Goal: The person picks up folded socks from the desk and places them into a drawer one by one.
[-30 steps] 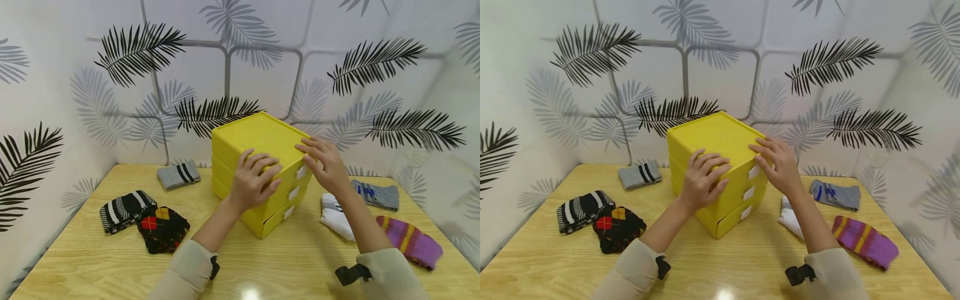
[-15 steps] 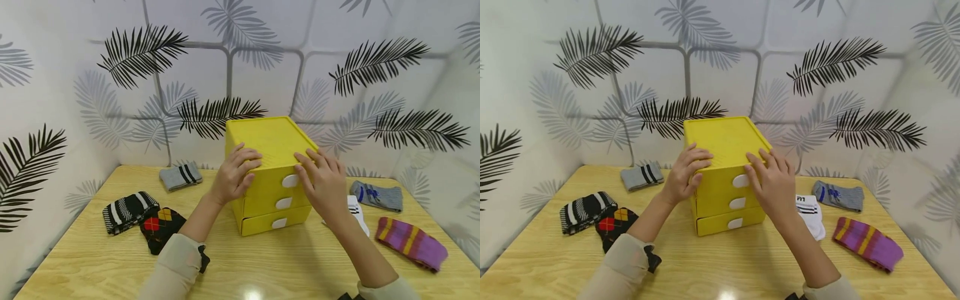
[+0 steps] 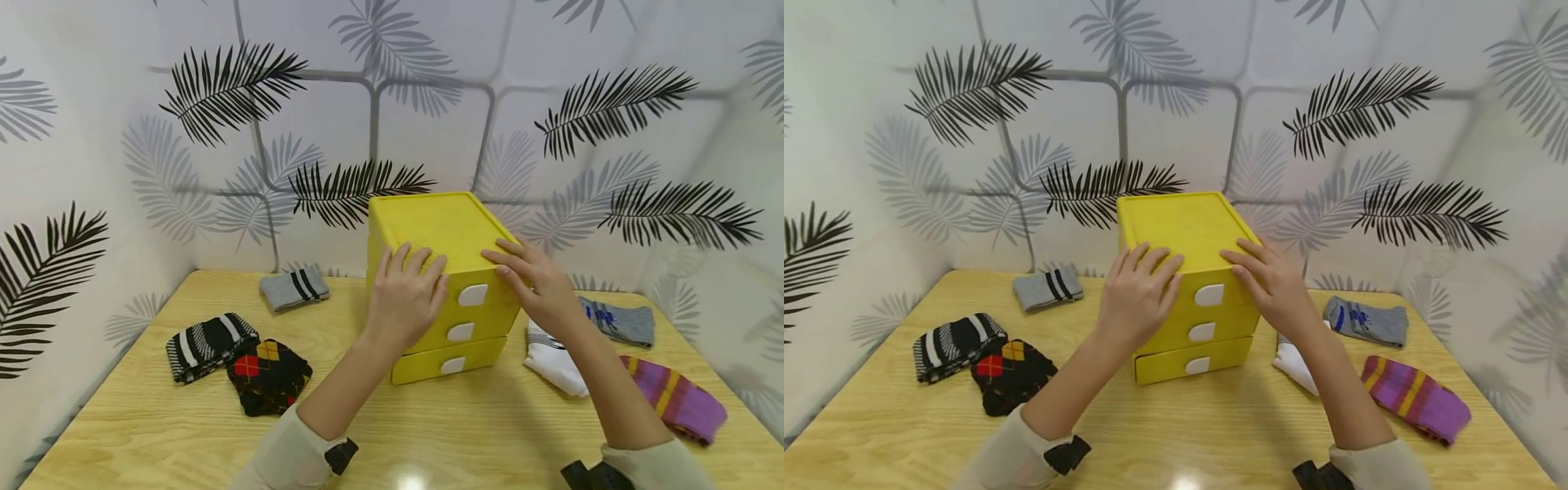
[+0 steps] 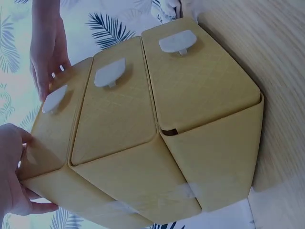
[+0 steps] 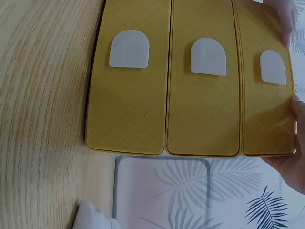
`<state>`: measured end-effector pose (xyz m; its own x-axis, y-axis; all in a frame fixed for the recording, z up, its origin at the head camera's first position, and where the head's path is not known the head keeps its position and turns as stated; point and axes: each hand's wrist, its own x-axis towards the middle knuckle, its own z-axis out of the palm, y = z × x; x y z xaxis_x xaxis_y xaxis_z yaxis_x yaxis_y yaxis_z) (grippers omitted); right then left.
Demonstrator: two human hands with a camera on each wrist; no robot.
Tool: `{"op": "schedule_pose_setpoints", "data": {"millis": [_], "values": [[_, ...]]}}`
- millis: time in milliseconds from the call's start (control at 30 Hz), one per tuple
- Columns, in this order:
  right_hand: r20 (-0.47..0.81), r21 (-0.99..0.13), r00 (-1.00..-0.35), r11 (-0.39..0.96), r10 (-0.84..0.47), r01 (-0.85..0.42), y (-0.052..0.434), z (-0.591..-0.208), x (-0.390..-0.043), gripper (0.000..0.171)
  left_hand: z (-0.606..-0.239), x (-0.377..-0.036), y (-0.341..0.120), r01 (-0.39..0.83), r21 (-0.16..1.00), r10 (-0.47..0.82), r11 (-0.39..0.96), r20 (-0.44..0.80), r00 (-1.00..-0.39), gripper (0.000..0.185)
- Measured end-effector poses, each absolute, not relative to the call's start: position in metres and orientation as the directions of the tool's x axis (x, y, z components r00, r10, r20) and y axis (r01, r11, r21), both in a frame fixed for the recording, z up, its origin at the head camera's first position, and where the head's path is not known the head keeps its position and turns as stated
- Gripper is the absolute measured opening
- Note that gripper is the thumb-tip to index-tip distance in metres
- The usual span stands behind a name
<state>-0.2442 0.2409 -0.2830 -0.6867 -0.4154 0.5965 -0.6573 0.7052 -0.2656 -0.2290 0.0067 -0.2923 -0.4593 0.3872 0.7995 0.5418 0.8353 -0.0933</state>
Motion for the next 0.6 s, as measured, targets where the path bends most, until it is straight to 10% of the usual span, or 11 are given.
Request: {"op": "schedule_pose_setpoints", "data": {"millis": [600], "values": [[0.676,-0.263,-0.677,0.763,-0.292,-0.591,0.202,-0.286,-0.248,0.033,-0.29,-0.269,-0.032,0.722,0.011,0.46,0.692,0.763,-0.453,0.03]]}}
